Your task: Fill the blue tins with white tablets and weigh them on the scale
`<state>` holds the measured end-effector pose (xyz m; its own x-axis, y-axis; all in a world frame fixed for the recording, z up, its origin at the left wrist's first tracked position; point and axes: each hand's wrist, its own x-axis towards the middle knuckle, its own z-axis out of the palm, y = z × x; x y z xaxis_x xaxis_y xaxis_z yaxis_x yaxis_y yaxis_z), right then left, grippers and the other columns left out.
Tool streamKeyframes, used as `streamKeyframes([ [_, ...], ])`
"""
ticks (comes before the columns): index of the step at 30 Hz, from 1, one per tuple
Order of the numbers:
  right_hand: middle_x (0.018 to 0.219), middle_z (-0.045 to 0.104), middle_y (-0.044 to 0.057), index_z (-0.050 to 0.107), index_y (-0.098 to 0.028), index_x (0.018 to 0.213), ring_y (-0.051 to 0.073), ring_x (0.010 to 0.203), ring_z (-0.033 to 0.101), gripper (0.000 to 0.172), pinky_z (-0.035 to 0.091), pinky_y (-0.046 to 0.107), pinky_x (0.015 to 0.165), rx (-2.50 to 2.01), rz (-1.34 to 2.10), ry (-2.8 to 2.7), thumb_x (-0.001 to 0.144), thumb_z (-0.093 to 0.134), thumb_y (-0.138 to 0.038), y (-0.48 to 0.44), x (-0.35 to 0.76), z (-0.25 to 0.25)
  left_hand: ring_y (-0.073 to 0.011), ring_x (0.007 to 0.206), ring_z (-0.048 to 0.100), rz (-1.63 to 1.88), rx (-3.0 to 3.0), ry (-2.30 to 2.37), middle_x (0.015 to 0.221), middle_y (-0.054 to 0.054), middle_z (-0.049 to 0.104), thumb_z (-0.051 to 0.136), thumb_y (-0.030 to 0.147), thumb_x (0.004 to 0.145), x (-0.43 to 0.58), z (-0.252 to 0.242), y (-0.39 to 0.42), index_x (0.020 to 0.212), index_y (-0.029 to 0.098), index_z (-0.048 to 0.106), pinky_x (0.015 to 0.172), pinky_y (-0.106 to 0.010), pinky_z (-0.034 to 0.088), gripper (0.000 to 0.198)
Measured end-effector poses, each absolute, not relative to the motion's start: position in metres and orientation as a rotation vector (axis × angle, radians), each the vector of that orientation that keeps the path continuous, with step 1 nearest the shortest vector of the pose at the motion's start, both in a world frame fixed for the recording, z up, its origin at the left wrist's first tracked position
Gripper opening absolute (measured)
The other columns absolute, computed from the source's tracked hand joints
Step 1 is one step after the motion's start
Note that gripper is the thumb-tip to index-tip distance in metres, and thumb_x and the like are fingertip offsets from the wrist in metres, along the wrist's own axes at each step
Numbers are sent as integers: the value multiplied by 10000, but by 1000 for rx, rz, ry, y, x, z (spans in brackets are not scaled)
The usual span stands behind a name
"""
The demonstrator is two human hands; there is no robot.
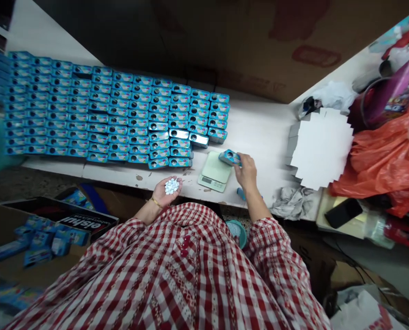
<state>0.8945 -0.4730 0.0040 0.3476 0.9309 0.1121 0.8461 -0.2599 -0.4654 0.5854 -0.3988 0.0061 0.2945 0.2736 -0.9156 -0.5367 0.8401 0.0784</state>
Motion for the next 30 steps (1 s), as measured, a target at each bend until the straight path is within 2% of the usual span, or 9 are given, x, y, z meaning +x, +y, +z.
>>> streamKeyframes([
  [3, 1016, 575, 98, 533, -183, 1098, 241, 920, 507, 356, 427, 388, 825, -2331, 120, -1342, 759, 481, -278, -439, 939, -5, -168, 682, 652, 599, -285, 1165, 692, -95, 665, 422, 145, 834, 581, 10, -397, 730, 107, 608, 613, -285, 548, 217],
  [6, 1044, 582, 98, 559, -187, 1079, 243, 947, 514, 359, 428, 392, 834, -2368, 176, -1307, 733, 482, -241, -387, 965, -20, -168, 692, 654, 639, -308, 1168, 703, -99, 666, 425, 133, 830, 578, 13, -398, 731, 105, 608, 628, -290, 552, 210],
  [10, 1222, 524, 80, 530, -207, 1156, 224, 1100, 480, 395, 399, 400, 929, -2194, 327, -1422, 765, 472, -216, -344, 973, -28, -175, 693, 654, 656, -333, 1206, 713, -105, 665, 420, 136, 831, 576, 16, -402, 731, 106, 607, 624, -300, 555, 214],
  [13, 1317, 448, 96, 457, -203, 1250, 245, 1194, 418, 483, 369, 440, 971, -2138, 293, -1428, 781, 524, -291, -380, 982, -16, -174, 697, 653, 624, -326, 1216, 715, -108, 664, 409, 136, 834, 575, 15, -403, 726, 105, 607, 621, -293, 553, 227],
  [17, 1161, 569, 100, 506, -208, 1201, 257, 1058, 529, 574, 429, 451, 910, -2112, 582, -1628, 693, 654, -430, -507, 976, 10, -167, 703, 651, 584, -277, 1211, 715, -98, 663, 416, 137, 825, 577, 10, -400, 723, 111, 610, 624, -283, 550, 220],
  [19, 1163, 564, 108, 484, -203, 1221, 265, 1067, 520, 648, 431, 452, 909, -2126, 743, -1765, 650, 697, -424, -567, 957, 15, -164, 707, 650, 558, -250, 1211, 714, -93, 662, 426, 139, 820, 582, 8, -397, 723, 114, 610, 631, -280, 548, 209],
  [21, 1145, 566, 119, 476, -188, 1218, 268, 1043, 526, 575, 452, 446, 870, -2243, 765, -1807, 695, 666, -332, -606, 933, 13, -162, 710, 649, 530, -230, 1214, 713, -91, 662, 434, 139, 815, 588, 8, -395, 725, 116, 611, 640, -279, 546, 201],
  [25, 1000, 602, 104, 521, -175, 1118, 254, 929, 539, 331, 478, 404, 774, -2408, 568, -1736, 794, 526, -244, -614, 901, 8, -167, 710, 647, 499, -203, 1188, 719, -94, 664, 443, 135, 804, 600, 12, -396, 731, 114, 616, 637, -286, 545, 190],
  [30, 1055, 581, 107, 466, -176, 1202, 260, 949, 507, 408, 470, 382, 771, -2249, 407, -1834, 817, 506, -305, -547, 868, 32, -168, 693, 647, 477, -188, 1142, 716, -99, 666, 455, 151, 806, 600, 12, -404, 735, 110, 623, 606, -279, 544, 187],
])
